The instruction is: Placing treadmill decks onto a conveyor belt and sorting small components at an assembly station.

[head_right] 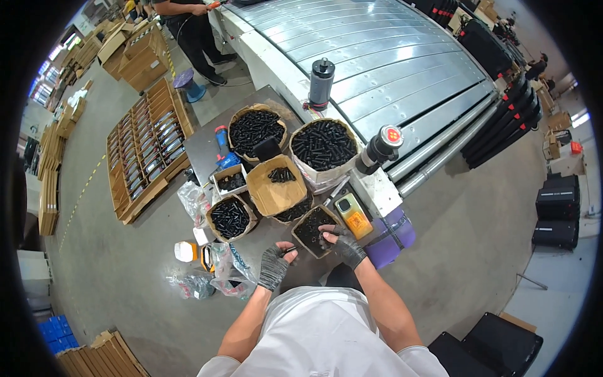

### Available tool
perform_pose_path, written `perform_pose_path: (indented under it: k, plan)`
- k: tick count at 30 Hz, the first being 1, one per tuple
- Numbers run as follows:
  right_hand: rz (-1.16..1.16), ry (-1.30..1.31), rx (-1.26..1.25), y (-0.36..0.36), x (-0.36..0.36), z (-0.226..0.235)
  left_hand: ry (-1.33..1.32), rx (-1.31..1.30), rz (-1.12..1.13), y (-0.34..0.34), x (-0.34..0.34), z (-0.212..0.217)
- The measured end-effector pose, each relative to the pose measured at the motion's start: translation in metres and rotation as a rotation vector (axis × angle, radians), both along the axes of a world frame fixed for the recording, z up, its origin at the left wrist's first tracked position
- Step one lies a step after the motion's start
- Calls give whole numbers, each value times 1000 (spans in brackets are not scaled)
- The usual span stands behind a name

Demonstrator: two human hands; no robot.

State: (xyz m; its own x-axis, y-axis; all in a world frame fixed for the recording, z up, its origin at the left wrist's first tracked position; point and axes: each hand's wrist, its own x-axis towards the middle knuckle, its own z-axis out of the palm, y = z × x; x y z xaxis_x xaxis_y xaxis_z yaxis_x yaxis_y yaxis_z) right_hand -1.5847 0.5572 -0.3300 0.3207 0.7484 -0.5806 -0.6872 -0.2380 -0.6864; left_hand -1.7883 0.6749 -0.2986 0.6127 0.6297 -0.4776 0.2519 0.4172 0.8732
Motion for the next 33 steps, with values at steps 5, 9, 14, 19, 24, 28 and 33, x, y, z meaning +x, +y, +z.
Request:
perform_pose_path:
  k: [5,9,14,19,24,28,33]
  plan:
    - [-86,171,134,-10,1,16,-45,151,-18,-3,16,-6]
    - [-133,135,26,-9,-2,24,-18,148,-15,-6,21,-1]
    - [-132,209,124,-10,-3,24,-73,-61,57,-6,25,7]
    - [-135,286,188,-12,-7,30,-114,-27,87,-9,23,-10]
    - [-88,153,165,-14,-10,41,-132,72,72,-11,28,-2]
    - [-102,77,92,-16,-13,36,-124,85,61,-10,28,-10]
    - [-139,184,59,-12,-13,49,-114,-28,111,-9,28,-7]
